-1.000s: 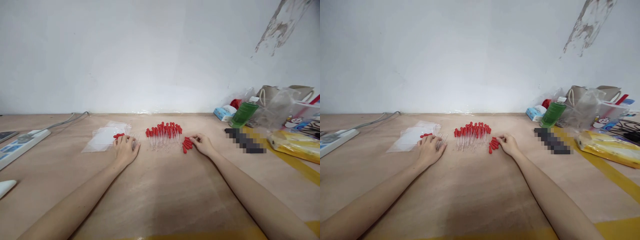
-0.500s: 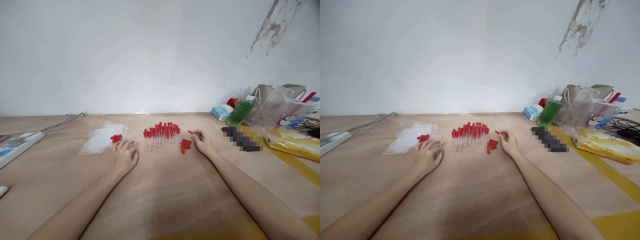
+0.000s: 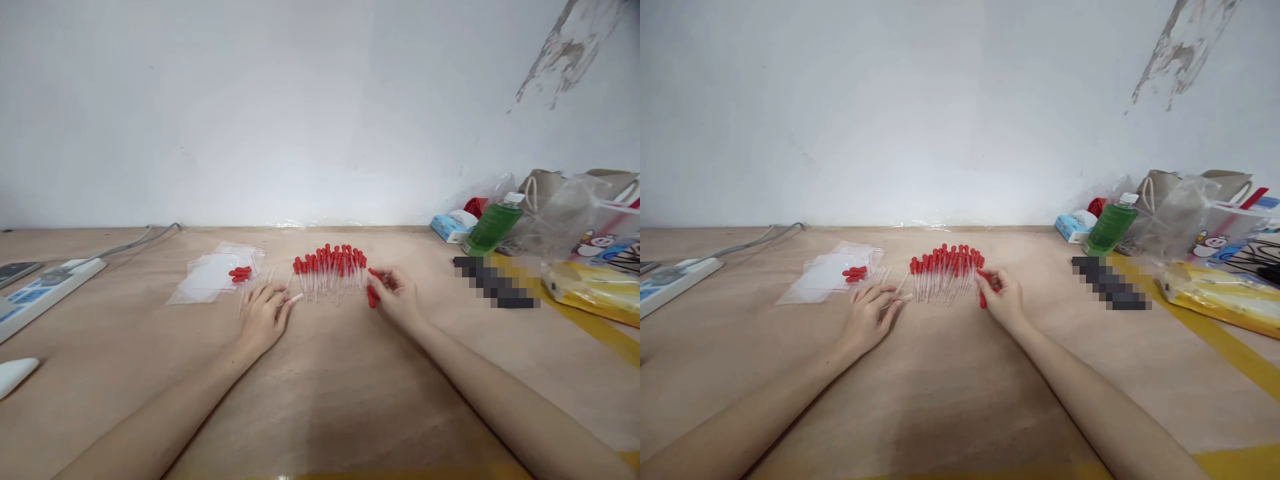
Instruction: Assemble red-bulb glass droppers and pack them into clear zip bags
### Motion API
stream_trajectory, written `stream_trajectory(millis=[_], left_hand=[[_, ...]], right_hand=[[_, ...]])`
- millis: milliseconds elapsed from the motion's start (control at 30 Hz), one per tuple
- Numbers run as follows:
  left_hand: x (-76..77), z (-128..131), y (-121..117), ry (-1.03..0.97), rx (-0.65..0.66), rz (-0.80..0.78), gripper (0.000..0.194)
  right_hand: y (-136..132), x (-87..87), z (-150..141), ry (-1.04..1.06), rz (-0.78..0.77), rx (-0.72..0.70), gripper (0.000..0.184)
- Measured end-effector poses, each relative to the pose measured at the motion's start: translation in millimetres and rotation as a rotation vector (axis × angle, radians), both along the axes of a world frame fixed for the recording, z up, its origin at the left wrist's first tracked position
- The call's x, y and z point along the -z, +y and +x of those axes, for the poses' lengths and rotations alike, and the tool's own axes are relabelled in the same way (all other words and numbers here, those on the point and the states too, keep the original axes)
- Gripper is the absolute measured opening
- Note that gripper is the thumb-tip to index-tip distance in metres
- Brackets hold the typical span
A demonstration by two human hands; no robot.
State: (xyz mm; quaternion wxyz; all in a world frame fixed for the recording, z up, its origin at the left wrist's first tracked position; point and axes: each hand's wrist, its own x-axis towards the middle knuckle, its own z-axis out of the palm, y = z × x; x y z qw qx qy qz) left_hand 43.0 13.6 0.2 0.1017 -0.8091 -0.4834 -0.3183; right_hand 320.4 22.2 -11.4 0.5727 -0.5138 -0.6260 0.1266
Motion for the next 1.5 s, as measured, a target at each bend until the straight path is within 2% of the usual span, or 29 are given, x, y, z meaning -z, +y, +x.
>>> stream_trajectory(millis=[67,167,233,333,533,833,1233,1500], left_hand=[[-4.0,2,-5,-0.042,0.035,0.027,0.017],[-6.9,8,-14,-0.064,0.194,0.054,0.013],[-6.2,14,-19,-0.051,0.299,0.044,0.011],[-3.3,22,-23,-0.048,0.349,0.013,0.011],[1.0,24,-20,-0.036,0.399,0.018,0.011],[8.6,18,-16,0.012,0.524,0.036,0.022],[1.0,19,-25,0.082,0.545,-0.041,0.022],[4.4,21,-26,0.048,0.557,-0.059,0.017]], right_hand=[[-15,-3.6,-19,-0.052,0.007,-0.153,0.024],[-36,-9.1,-40,-0.206,0.04,-0.329,0.022],[-44,-11.2,-48,-0.273,0.044,-0.406,0.021],[-48,-10.9,-51,-0.3,0.04,-0.461,0.022],[-45,-6.1,-48,-0.286,0.053,-0.481,0.021],[-43,-0.7,-47,-0.282,0.068,-0.487,0.016],[-45,5.1,-47,-0.464,0.188,-0.462,0.016],[-45,1.4,-48,-0.502,0.151,-0.521,0.014]])
